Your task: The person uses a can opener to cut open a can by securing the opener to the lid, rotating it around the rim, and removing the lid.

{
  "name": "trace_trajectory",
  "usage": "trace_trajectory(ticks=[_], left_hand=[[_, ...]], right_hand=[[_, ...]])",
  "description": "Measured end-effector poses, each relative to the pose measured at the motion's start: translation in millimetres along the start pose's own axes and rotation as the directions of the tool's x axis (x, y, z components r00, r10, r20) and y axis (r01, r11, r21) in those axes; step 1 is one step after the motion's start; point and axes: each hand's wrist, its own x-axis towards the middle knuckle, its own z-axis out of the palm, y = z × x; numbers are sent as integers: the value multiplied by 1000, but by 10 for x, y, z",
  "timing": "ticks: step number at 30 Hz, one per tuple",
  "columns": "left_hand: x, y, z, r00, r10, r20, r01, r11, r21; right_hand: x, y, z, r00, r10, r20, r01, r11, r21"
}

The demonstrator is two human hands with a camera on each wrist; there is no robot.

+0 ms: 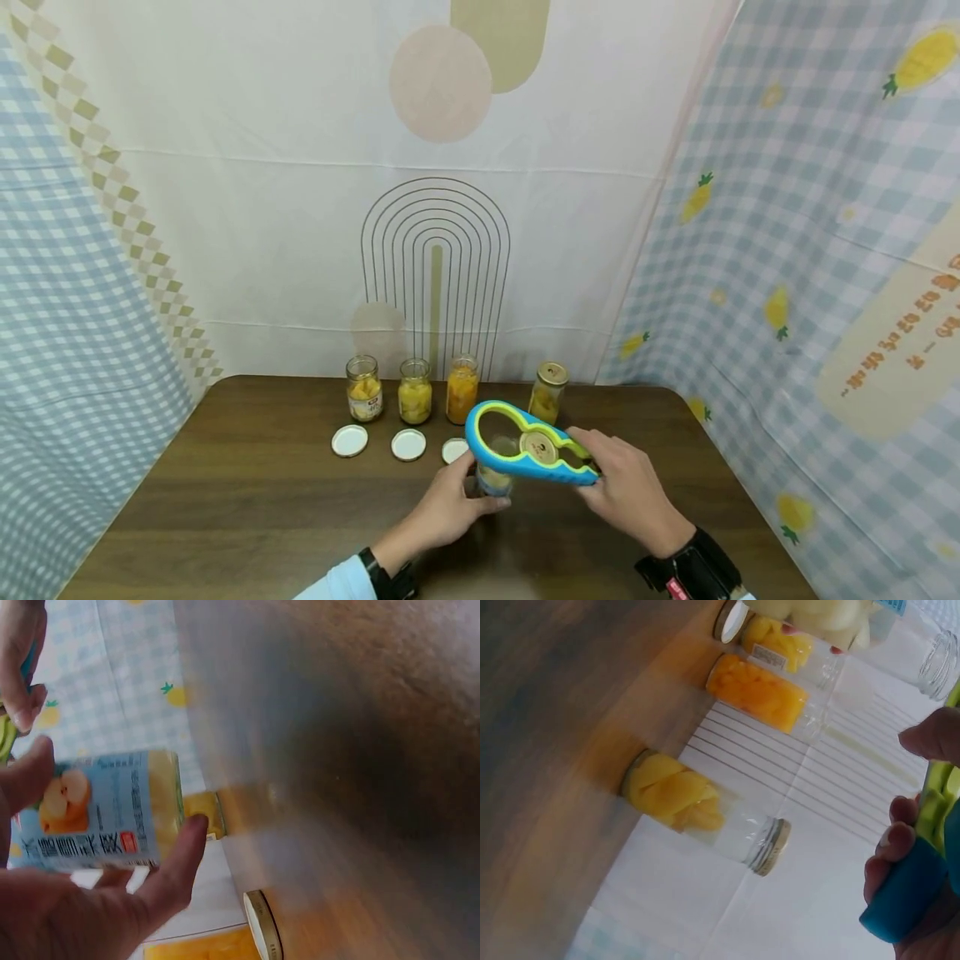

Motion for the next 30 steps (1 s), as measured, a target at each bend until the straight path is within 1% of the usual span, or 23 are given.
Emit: trace_trajectory(ticks=[3, 6, 11, 17, 20, 23, 26, 30], left_hand=[[-16, -2, -27, 998, -13, -67, 14, 1000, 13], [-37, -8, -57, 994, -34, -106, 35, 999, 10], [-53, -39, -84, 992, -30, -121, 34, 999, 24], [-45, -52, -81, 991, -22, -128, 26, 999, 34], [-27, -46, -76, 990, -25, -135, 30, 999, 33], [11, -39, -72, 990, -17, -143, 23, 999, 43], [70, -28, -71, 988, -9, -153, 17, 998, 52], [169, -6, -53, 986, -25, -167, 36, 997, 62]], right_hand=[[-58, 29, 16, 998, 48, -34, -48, 999, -18], [-97, 51, 36, 995, 88, -53, -89, 996, -24], [-137, 61, 63, 989, 144, -44, -145, 989, -15], [-160, 97, 88, 983, 183, -17, -183, 983, 2], [-172, 132, 98, 982, 189, -13, -188, 982, 10], [-184, 162, 101, 984, 175, -33, -175, 985, 6], [-189, 177, 91, 986, 154, -64, -155, 988, -5], [-188, 173, 61, 986, 135, -94, -137, 991, -13]])
